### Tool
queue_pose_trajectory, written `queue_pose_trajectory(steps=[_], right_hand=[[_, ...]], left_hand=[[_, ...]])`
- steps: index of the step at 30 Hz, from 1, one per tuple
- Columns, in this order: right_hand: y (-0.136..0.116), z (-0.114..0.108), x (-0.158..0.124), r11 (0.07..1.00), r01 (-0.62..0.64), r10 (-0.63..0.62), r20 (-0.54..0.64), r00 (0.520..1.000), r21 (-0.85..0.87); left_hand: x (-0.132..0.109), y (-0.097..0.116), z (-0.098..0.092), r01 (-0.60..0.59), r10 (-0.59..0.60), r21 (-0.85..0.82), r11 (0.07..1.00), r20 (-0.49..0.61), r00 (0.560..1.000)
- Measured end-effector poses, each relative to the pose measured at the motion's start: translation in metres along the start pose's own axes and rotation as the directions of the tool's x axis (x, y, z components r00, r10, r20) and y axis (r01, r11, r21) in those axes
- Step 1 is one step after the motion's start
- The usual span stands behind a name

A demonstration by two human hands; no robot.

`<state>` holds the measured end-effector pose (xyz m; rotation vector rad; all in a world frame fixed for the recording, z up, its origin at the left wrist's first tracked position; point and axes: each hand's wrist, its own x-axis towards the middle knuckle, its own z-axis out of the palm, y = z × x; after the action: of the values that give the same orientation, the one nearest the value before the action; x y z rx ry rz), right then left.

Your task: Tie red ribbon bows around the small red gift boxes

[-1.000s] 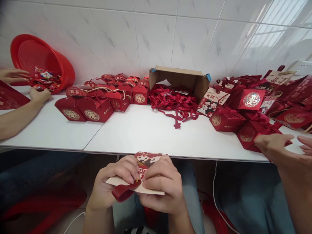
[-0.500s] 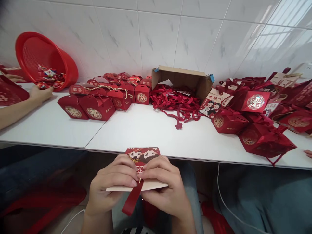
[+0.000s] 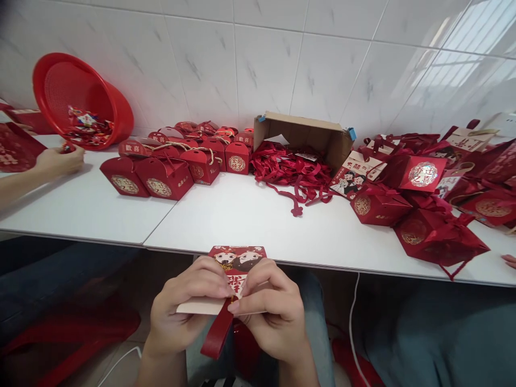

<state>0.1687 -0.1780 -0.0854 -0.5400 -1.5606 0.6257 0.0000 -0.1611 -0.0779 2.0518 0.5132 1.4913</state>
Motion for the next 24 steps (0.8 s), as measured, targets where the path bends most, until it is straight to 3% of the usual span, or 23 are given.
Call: queue_pose_trajectory(steps=[8,15,24], right_hand=[[-0.002,0.000,0.003,0.999,0.049,-0.049,0.037,0.998,-0.015],[-0.003,0.001,0.003,0.995,0.085,-0.083,0.046,0.996,-0.049],[-0.004,0.001,0.001,0.991,0.099,-0.101,-0.026,0.995,-0.087]], left_hand=[[-0.001,-0.001,-0.008,0.020,-0.023,0.027,0.999,0.098,0.995],[0.000,-0.001,-0.007,0.023,-0.026,0.044,0.999,0.072,0.997],[0.001,0.000,0.002,0.025,-0.027,0.038,0.999,0.040,0.999]])
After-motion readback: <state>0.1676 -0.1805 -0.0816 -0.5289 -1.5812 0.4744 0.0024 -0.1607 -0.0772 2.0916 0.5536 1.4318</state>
